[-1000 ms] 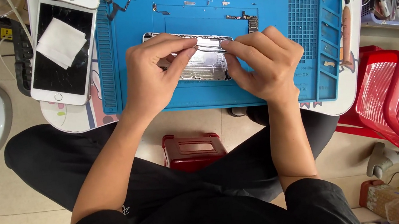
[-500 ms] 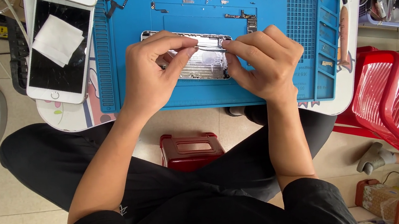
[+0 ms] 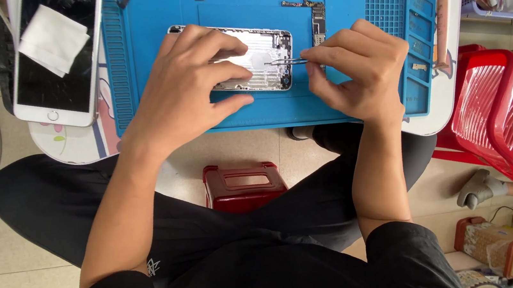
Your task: The person uses a screwdriver to remove screws from the back of a disassembled smartphone. They then use tweezers to carefully lift and remove a small internal component from the phone's chassis.
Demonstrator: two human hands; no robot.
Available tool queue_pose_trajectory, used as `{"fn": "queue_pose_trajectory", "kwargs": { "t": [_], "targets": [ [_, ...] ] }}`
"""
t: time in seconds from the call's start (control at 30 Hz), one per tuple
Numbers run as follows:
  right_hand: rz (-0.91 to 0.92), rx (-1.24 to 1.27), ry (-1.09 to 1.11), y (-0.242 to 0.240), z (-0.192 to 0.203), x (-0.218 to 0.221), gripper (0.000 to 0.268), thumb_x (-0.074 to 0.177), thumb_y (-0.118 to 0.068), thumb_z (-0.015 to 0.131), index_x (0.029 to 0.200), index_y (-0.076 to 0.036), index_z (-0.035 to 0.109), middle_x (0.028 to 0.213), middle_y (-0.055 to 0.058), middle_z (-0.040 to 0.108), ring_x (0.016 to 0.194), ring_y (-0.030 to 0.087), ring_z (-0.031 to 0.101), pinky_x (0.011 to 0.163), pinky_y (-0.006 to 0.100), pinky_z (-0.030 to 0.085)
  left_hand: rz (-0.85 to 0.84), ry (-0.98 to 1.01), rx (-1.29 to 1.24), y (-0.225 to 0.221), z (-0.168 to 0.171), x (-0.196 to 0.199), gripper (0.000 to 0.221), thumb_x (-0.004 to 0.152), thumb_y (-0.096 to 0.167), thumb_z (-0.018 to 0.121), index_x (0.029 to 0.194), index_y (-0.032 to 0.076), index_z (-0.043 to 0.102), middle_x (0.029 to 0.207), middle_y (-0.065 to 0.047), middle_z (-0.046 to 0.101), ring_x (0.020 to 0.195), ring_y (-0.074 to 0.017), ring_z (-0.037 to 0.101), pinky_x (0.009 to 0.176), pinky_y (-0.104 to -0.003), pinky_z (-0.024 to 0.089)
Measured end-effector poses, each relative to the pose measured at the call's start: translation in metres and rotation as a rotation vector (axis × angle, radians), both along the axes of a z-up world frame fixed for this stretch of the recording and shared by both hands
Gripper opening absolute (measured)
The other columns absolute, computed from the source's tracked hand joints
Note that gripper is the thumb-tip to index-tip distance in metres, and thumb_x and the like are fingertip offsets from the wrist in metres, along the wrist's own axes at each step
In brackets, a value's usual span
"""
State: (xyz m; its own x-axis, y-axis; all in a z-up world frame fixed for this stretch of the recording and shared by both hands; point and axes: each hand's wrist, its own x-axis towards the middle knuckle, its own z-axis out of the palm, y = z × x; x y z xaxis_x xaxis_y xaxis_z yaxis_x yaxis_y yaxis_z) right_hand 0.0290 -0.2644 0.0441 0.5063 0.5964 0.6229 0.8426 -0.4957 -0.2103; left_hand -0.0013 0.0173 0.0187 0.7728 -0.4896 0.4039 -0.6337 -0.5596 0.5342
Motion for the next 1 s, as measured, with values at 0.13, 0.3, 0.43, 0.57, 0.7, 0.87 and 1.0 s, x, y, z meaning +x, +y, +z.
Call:
{"fn": "queue_pose_trajectory", "kwargs": {
  "t": [0.13,0.3,0.43,0.57,0.7,0.87,1.0],
  "targets": [
    [0.033,-0.051,0.074,-0.003,-0.003,-0.002,0.008,0.099,-0.001,0.076,0.096,-0.005,0.082,0.084,0.008,0.073,0.069,0.024,0.056,0.061,0.033,0.039,-0.038,-0.049,0.031,0.000,-0.002,0.000,0.014,0.094,0.023,0.089,0.100,0.011,0.083,0.122,-0.006,0.069,0.117,-0.0307,0.057,0.094,-0.050,0.043],
    [0.056,-0.069,0.114,-0.004,-0.005,-0.004,0.010,0.098,0.000,0.075,0.095,-0.006,0.082,0.083,0.006,0.071,0.068,0.022,0.053,0.060,0.031,0.037,-0.038,-0.127,0.054,-0.004,-0.001,-0.002,0.009,0.099,0.015,0.086,0.094,0.009,0.082,0.118,-0.007,0.070,0.113,-0.0306,0.060,0.090,-0.047,0.047],
    [0.065,-0.075,0.122,-0.006,-0.004,-0.003,0.010,0.099,-0.001,0.076,0.094,-0.006,0.082,0.081,0.006,0.069,0.068,0.022,0.053,0.060,0.031,0.037,-0.025,-0.144,0.068,-0.011,0.000,-0.002,0.007,0.100,0.015,0.086,0.097,0.010,0.081,0.115,-0.005,0.069,0.111,-0.0285,0.061,0.092,-0.045,0.048],
    [0.072,-0.065,0.162,-0.005,-0.004,-0.006,0.010,0.099,-0.001,0.076,0.095,-0.006,0.083,0.082,0.006,0.070,0.068,0.023,0.052,0.059,0.032,0.035,-0.022,-0.123,0.072,-0.017,-0.001,-0.002,0.007,0.099,0.015,0.085,0.096,0.011,0.081,0.115,-0.004,0.068,0.109,-0.0283,0.059,0.092,-0.046,0.049],
    [0.081,-0.059,0.185,-0.007,-0.007,-0.005,0.009,0.101,-0.003,0.075,0.096,-0.005,0.082,0.083,0.008,0.070,0.069,0.024,0.055,0.061,0.034,0.039,-0.037,-0.105,0.066,-0.020,0.001,-0.002,0.006,0.101,0.013,0.081,0.096,0.011,0.080,0.114,-0.005,0.066,0.108,-0.0280,0.059,0.090,-0.045,0.048],
    [0.068,-0.018,0.235,-0.007,-0.009,-0.005,0.009,0.098,-0.001,0.074,0.094,-0.006,0.080,0.081,0.007,0.069,0.069,0.024,0.056,0.063,0.035,0.040,-0.058,-0.111,0.075,-0.020,0.000,0.000,0.007,0.099,0.008,0.077,0.093,0.011,0.077,0.114,-0.005,0.064,0.107,-0.0278,0.057,0.090,-0.044,0.046],
    [0.066,0.039,0.226,-0.009,-0.012,-0.003,0.010,0.097,-0.002,0.072,0.093,-0.002,0.081,0.080,0.011,0.070,0.068,0.026,0.058,0.064,0.037,0.040,-0.057,-0.118,0.079,-0.020,-0.001,0.001,0.007,0.099,0.009,0.078,0.093,0.011,0.078,0.114,-0.005,0.064,0.107,-0.0279,0.057,0.090,-0.044,0.047]
  ]
}}
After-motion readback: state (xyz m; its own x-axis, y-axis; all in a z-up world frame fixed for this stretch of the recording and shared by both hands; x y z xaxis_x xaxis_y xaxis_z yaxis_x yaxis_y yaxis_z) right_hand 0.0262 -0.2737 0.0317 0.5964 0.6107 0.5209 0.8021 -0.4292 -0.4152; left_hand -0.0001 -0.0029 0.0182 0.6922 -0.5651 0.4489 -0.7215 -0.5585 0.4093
